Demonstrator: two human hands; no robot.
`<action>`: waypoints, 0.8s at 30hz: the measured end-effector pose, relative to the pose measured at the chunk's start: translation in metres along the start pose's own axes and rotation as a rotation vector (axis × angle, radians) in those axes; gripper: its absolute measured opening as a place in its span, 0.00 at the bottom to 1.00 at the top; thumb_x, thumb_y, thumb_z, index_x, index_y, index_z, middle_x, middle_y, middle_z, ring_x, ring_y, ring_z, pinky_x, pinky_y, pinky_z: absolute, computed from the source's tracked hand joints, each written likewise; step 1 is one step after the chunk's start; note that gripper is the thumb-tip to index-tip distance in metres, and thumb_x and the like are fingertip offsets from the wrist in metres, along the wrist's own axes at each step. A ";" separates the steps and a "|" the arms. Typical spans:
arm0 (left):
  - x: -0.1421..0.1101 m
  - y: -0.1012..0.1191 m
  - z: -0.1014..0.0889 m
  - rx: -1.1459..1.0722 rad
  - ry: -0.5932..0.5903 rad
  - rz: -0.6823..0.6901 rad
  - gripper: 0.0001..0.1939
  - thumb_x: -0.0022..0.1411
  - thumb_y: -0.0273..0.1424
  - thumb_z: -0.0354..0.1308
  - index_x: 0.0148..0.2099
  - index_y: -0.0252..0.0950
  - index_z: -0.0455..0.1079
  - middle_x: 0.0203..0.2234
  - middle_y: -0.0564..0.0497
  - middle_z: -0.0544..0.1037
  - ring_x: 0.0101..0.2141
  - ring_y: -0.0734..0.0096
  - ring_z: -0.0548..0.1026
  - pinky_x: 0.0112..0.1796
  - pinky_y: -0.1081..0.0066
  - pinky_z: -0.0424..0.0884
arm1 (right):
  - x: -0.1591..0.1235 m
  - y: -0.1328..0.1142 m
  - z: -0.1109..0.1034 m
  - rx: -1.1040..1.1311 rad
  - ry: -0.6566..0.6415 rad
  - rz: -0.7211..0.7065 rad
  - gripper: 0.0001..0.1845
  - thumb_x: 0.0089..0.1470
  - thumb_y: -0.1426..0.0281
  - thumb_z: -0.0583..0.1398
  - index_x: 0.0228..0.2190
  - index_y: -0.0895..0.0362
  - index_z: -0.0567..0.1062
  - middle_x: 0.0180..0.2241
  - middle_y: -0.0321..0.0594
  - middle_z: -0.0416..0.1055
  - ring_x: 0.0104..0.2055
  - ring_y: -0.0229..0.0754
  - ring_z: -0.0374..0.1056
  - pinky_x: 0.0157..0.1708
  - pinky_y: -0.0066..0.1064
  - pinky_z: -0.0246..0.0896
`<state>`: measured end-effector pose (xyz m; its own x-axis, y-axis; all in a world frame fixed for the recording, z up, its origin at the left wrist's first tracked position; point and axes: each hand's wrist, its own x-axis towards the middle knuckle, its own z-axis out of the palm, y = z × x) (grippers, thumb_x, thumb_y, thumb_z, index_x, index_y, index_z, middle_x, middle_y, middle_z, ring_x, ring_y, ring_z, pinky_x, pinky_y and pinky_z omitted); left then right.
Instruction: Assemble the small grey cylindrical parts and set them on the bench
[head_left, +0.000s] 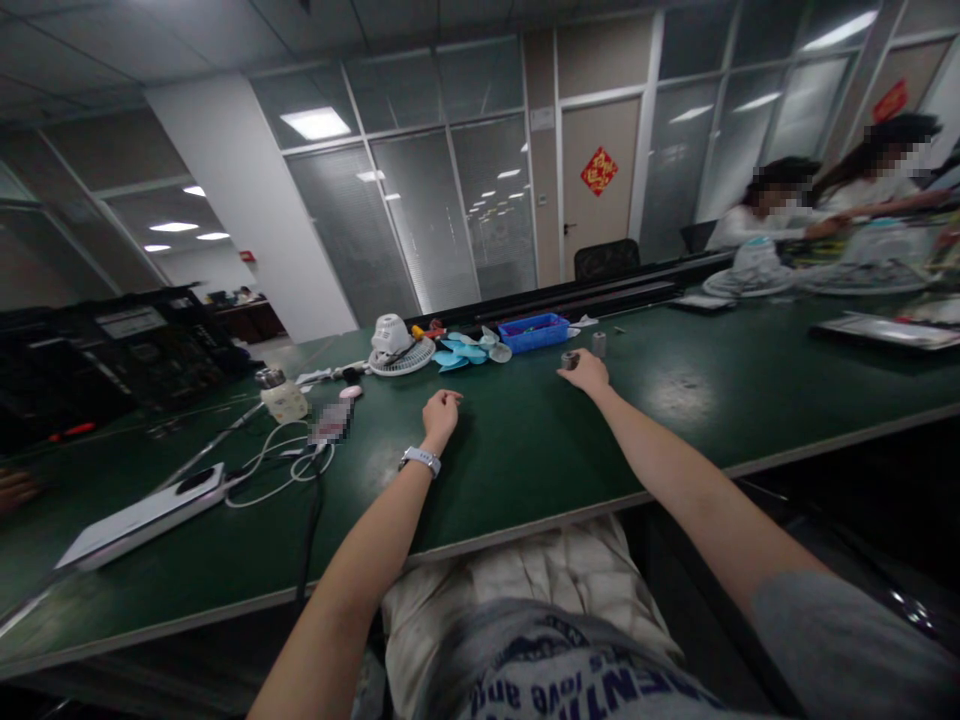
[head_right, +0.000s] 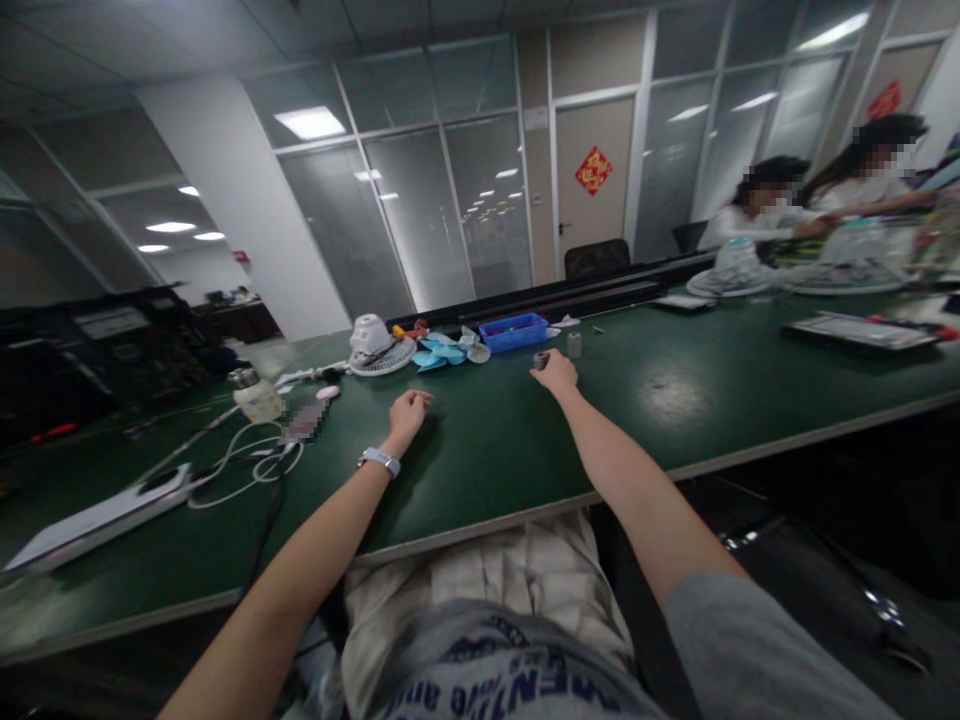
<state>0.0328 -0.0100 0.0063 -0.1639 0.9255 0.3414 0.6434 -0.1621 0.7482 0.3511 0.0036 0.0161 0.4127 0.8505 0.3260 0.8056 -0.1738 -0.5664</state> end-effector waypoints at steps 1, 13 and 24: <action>0.000 0.000 0.000 0.001 -0.002 -0.002 0.16 0.59 0.28 0.46 0.38 0.38 0.76 0.34 0.50 0.81 0.36 0.68 0.76 0.39 0.71 0.68 | 0.000 0.000 0.000 -0.004 0.002 0.004 0.28 0.47 0.60 0.67 0.49 0.56 0.71 0.46 0.48 0.75 0.47 0.49 0.71 0.45 0.36 0.66; 0.001 -0.001 0.001 -0.005 -0.013 0.002 0.15 0.59 0.28 0.46 0.38 0.38 0.76 0.33 0.49 0.80 0.35 0.67 0.76 0.38 0.71 0.68 | -0.004 -0.009 -0.007 -0.099 -0.007 0.088 0.22 0.48 0.56 0.65 0.41 0.57 0.76 0.42 0.50 0.76 0.46 0.52 0.72 0.45 0.41 0.66; -0.003 0.008 -0.001 -0.106 0.015 0.087 0.13 0.61 0.35 0.52 0.42 0.37 0.76 0.33 0.49 0.80 0.36 0.67 0.76 0.39 0.71 0.67 | -0.066 -0.093 0.038 0.173 -0.140 -0.437 0.24 0.46 0.53 0.66 0.42 0.52 0.77 0.41 0.39 0.78 0.44 0.45 0.73 0.45 0.32 0.65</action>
<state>0.0382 -0.0145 0.0119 -0.1223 0.9012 0.4158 0.5734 -0.2777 0.7707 0.2333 -0.0175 0.0189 -0.0193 0.8861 0.4630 0.8031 0.2896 -0.5208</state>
